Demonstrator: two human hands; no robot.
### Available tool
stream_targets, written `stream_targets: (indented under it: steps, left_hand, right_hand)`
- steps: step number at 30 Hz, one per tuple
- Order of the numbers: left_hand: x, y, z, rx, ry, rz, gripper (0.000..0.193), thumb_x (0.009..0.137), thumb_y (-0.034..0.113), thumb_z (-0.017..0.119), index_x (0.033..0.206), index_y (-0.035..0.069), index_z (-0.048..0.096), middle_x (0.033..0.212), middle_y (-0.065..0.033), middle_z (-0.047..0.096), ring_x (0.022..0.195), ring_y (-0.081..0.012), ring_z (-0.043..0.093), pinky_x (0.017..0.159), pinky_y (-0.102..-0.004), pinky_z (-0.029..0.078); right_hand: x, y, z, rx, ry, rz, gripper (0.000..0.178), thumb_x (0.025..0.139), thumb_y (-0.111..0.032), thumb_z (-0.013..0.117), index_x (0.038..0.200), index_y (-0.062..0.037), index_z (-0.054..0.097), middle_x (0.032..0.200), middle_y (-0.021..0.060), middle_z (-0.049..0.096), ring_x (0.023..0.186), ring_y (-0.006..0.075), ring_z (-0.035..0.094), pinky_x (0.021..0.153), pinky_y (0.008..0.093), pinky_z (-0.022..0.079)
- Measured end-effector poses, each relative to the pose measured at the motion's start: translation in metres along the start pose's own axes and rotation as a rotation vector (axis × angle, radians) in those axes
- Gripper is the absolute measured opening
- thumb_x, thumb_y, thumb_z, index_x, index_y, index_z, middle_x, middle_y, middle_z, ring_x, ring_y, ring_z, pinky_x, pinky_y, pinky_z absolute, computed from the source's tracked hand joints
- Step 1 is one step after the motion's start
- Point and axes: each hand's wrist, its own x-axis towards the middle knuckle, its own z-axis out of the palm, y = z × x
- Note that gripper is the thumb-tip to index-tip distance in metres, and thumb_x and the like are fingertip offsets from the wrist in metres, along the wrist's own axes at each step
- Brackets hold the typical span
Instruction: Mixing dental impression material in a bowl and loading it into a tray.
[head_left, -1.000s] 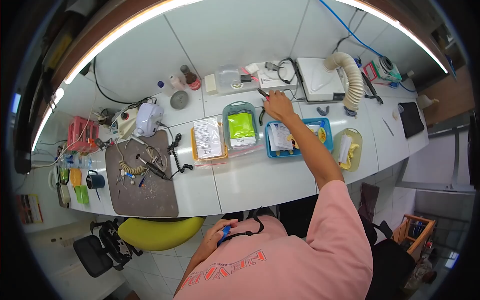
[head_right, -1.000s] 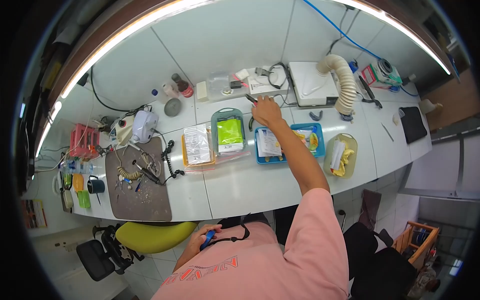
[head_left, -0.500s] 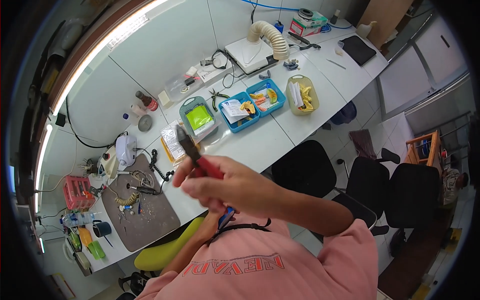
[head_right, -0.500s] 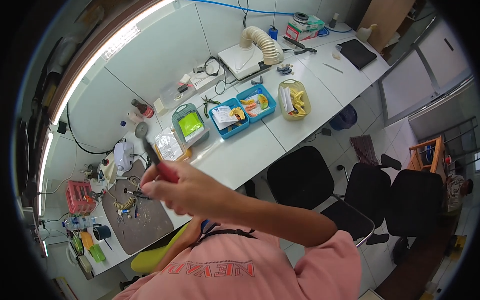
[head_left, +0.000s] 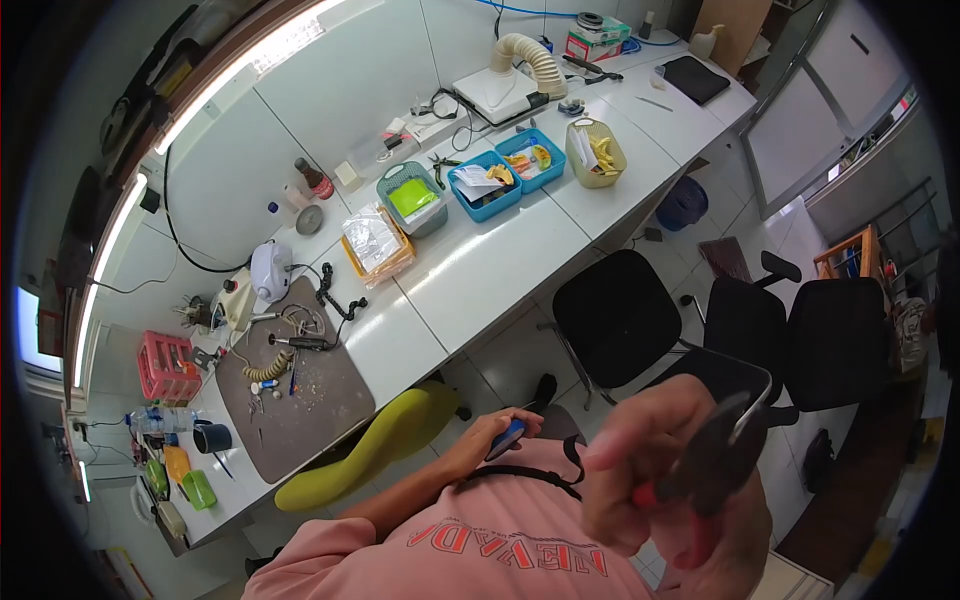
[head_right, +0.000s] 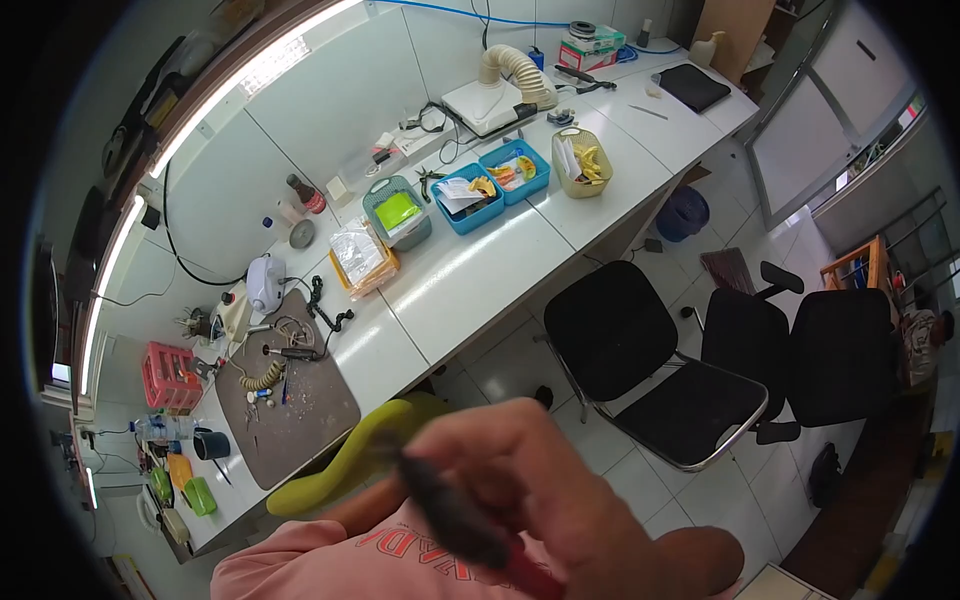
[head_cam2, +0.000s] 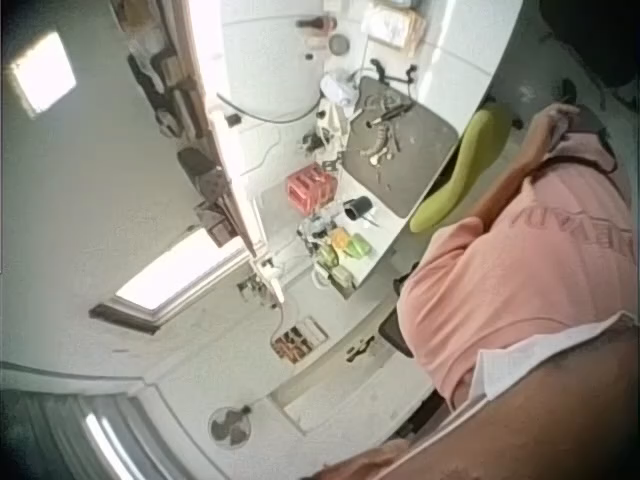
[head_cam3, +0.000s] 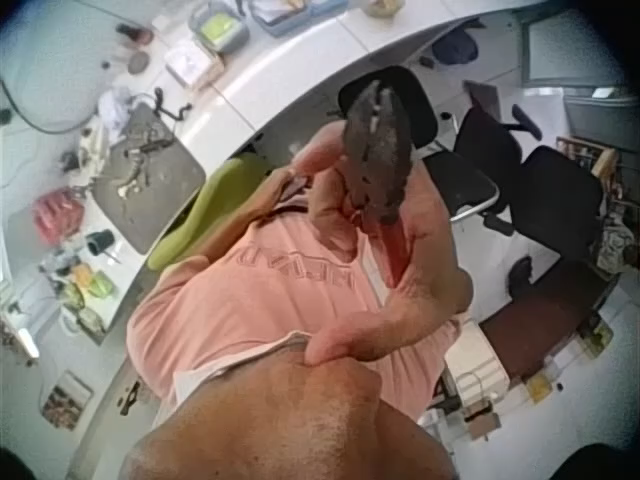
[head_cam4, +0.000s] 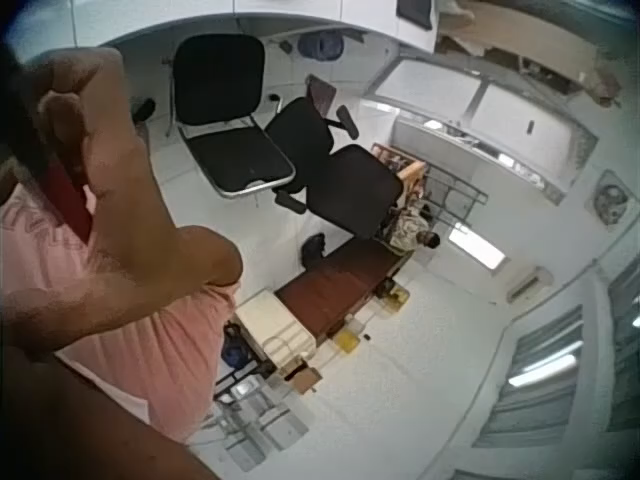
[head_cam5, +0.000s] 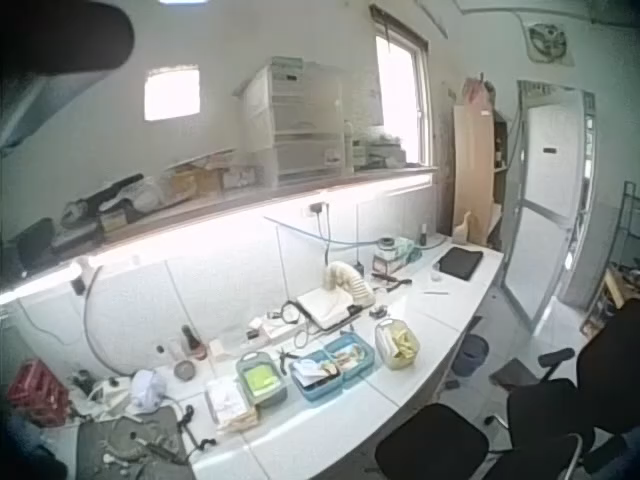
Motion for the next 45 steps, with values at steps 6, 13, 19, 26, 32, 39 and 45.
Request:
stream_targets:
  steps: [6, 13, 19, 26, 32, 39, 45]
  left_hand:
    - [0.021, -0.004, 0.055, 0.121, -0.04, -0.014, 0.044, 0.089, 0.024, 0.036, 0.119, -0.001, 0.056, 0.11, -0.012, 0.059, 0.103, -0.0186, 0.055, 0.091, -0.0314, 0.042]
    - [0.07, -0.03, 0.18, 0.82, -0.459, 0.376, 0.04, 0.087, 0.023, 0.043, 0.117, -0.002, 0.052, 0.11, -0.0211, 0.057, 0.101, -0.0363, 0.055, 0.091, -0.0457, 0.043]
    - [0.104, -0.062, 0.278, 0.926, -0.604, 0.395, 0.04, 0.083, 0.022, 0.047, 0.112, -0.004, 0.056, 0.106, -0.0201, 0.057, 0.1, -0.0338, 0.053, 0.091, -0.0443, 0.042]
    - [0.133, -0.06, 0.295, 0.963, -0.519, 0.426, 0.038, 0.091, 0.023, 0.044, 0.107, -0.008, 0.057, 0.111, -0.0207, 0.056, 0.104, -0.0338, 0.051, 0.092, -0.044, 0.042]
    - [0.17, -0.042, 0.241, 0.895, -0.405, 0.331, 0.042, 0.098, 0.027, 0.036, 0.107, -0.008, 0.057, 0.113, -0.0225, 0.054, 0.106, -0.0349, 0.05, 0.092, -0.0436, 0.042]
    - [0.254, 0.001, 0.136, 0.746, -0.254, 0.231, 0.038, 0.096, 0.021, 0.036, 0.122, 0.0, 0.054, 0.112, -0.0191, 0.056, 0.104, -0.0339, 0.052, 0.093, -0.0421, 0.041]
    - [0.309, 0.064, 0.031, 0.69, 0.208, 0.161, 0.052, 0.09, 0.016, 0.04, 0.141, 0.005, 0.032, 0.109, -0.0171, 0.056, 0.103, -0.0325, 0.054, 0.094, -0.0401, 0.041]
  right_hand:
    - [-0.104, 0.1, -0.089, -0.405, 0.877, -0.261, 0.025, 0.084, -0.021, 0.071, 0.086, -0.0023, 0.055, 0.074, -0.0002, 0.051, 0.065, 0.006, 0.046, 0.058, 0.0218, 0.036]
    - [-0.212, 0.164, -0.129, -0.432, 1.22, -0.102, 0.021, 0.087, -0.021, 0.068, 0.086, -0.0012, 0.06, 0.072, 0.0004, 0.055, 0.069, 0.0082, 0.05, 0.065, 0.0224, 0.04]
    - [-0.298, 0.157, -0.171, -0.417, 1.38, -0.192, 0.015, 0.085, -0.011, 0.067, 0.09, -0.002, 0.056, 0.08, 0.0017, 0.055, 0.074, 0.0105, 0.051, 0.071, 0.0245, 0.042]
    - [-0.306, 0.124, -0.225, -0.498, 1.214, -0.105, 0.016, 0.082, -0.008, 0.068, 0.091, -0.0034, 0.056, 0.078, -0.0005, 0.054, 0.069, 0.008, 0.05, 0.059, 0.0227, 0.041]
    - [-0.223, 0.094, -0.271, -0.495, 0.917, 0.071, 0.013, 0.082, -0.003, 0.067, 0.092, -0.0017, 0.057, 0.079, 0.0018, 0.059, 0.072, 0.0081, 0.057, 0.066, 0.0223, 0.046]
    - [-0.09, 0.071, -0.341, -0.653, 1.006, 0.152, 0.012, 0.086, -0.01, 0.065, 0.089, -0.0008, 0.058, 0.077, 0.0005, 0.057, 0.071, 0.0071, 0.053, 0.066, 0.0221, 0.044]
    - [0.049, 0.058, -0.409, -0.498, 1.054, 0.053, 0.017, 0.091, -0.008, 0.055, 0.105, 0.0013, 0.058, 0.076, 0.0007, 0.056, 0.065, 0.0071, 0.048, 0.063, 0.0206, 0.041]
